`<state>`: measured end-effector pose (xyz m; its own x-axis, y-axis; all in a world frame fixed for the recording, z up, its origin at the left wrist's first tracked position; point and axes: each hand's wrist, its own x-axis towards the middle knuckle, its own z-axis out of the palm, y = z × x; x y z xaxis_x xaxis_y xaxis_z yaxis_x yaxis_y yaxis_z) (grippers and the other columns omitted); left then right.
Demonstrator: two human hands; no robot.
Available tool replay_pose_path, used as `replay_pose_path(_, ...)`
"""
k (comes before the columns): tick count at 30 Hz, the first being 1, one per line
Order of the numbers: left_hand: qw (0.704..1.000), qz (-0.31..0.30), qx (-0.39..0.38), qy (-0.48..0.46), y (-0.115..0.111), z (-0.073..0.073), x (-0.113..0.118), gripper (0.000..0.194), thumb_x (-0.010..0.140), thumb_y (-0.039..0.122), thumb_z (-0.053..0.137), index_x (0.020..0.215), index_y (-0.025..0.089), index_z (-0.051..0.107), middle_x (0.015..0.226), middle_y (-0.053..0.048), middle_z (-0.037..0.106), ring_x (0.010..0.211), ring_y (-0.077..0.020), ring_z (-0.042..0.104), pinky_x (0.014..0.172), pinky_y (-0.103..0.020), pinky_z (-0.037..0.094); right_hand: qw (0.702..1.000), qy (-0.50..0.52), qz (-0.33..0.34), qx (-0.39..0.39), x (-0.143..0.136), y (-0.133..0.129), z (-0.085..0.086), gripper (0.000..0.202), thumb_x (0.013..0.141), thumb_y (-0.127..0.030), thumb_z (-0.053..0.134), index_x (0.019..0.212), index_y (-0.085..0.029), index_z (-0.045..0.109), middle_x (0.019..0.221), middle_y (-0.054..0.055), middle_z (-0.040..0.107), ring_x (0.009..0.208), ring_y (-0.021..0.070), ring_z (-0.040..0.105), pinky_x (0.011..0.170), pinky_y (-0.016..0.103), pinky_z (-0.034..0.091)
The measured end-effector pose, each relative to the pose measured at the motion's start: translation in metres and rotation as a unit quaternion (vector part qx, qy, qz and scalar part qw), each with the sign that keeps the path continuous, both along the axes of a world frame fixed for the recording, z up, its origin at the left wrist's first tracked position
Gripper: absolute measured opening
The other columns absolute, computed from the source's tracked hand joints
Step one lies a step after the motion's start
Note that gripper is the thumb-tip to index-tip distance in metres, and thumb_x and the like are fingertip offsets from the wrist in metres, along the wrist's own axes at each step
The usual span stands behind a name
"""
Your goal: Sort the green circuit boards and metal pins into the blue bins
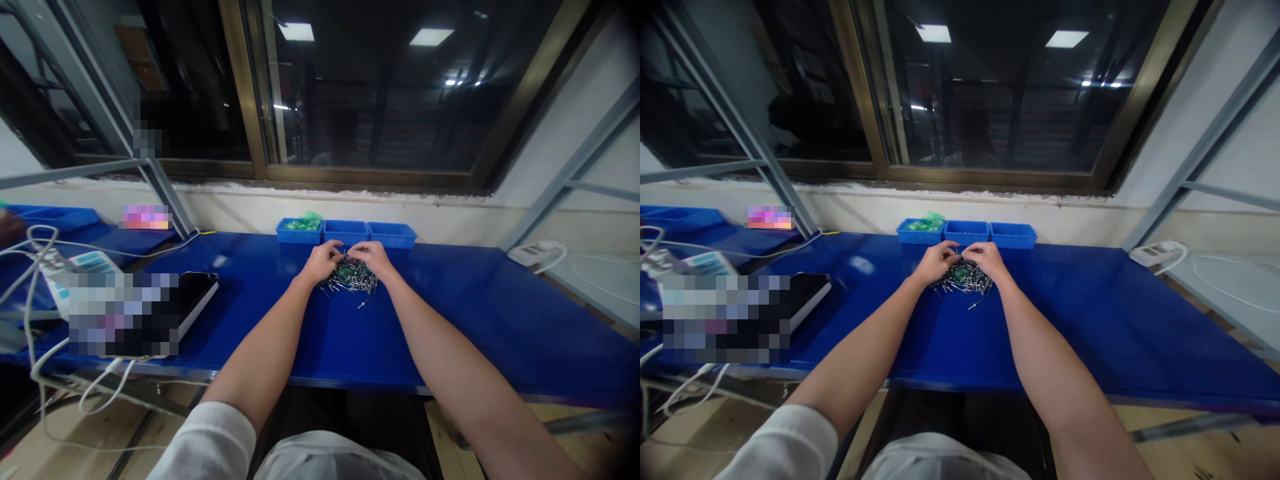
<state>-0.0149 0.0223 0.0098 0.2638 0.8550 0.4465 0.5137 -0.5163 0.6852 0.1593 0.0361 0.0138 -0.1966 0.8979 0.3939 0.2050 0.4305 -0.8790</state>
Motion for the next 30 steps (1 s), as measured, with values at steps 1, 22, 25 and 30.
replay_pose_path(1,1.0,-0.004,-0.001,-0.002,0.0,0.0,0.0,0.036,0.078,0.022,0.059,0.113,0.016,0.056,0.083,-0.002,0.071,0.079,-0.0149,0.065,0.078,-0.026,0.048,1.0,0.005,0.0,-0.005,0.0,0.0,0.0,0.021,0.062,-0.039,0.067,0.065,-0.018,0.07,0.06,0.001,0.066,0.056,0.0157,0.058,0.058,0.028,0.045)
replay_pose_path(22,0.973,0.205,0.014,0.103,0.019,-0.007,-0.019,0.031,0.082,0.024,0.049,0.11,0.016,0.06,0.115,-0.01,0.062,0.109,-0.0213,0.056,0.097,-0.032,0.04,0.967,0.031,-0.251,-0.001,0.037,0.04,-0.02,0.056,0.058,-0.024,0.063,0.113,-0.014,0.061,0.091,0.006,0.069,0.08,0.0196,0.063,0.077,0.035,0.049)
replay_pose_path(25,0.973,0.172,0.019,0.156,0.019,-0.01,-0.019,0.032,0.083,0.028,0.049,0.11,0.016,0.061,0.115,-0.011,0.062,0.109,-0.0225,0.056,0.097,-0.032,0.04,0.974,-0.075,-0.214,0.026,0.025,0.031,-0.018,0.04,0.062,-0.025,0.061,0.1,-0.015,0.068,0.081,0.004,0.069,0.073,0.0182,0.063,0.078,0.033,0.048)
replay_pose_path(30,0.97,0.128,0.011,0.205,0.016,-0.014,-0.017,0.032,0.085,0.03,0.046,0.109,0.017,0.063,0.116,-0.01,0.063,0.109,-0.0227,0.056,0.096,-0.032,0.04,0.955,-0.261,-0.128,0.058,0.007,0.014,-0.012,0.02,0.066,-0.03,0.061,0.078,-0.02,0.072,0.075,0.004,0.07,0.073,0.0193,0.062,0.075,0.031,0.046)
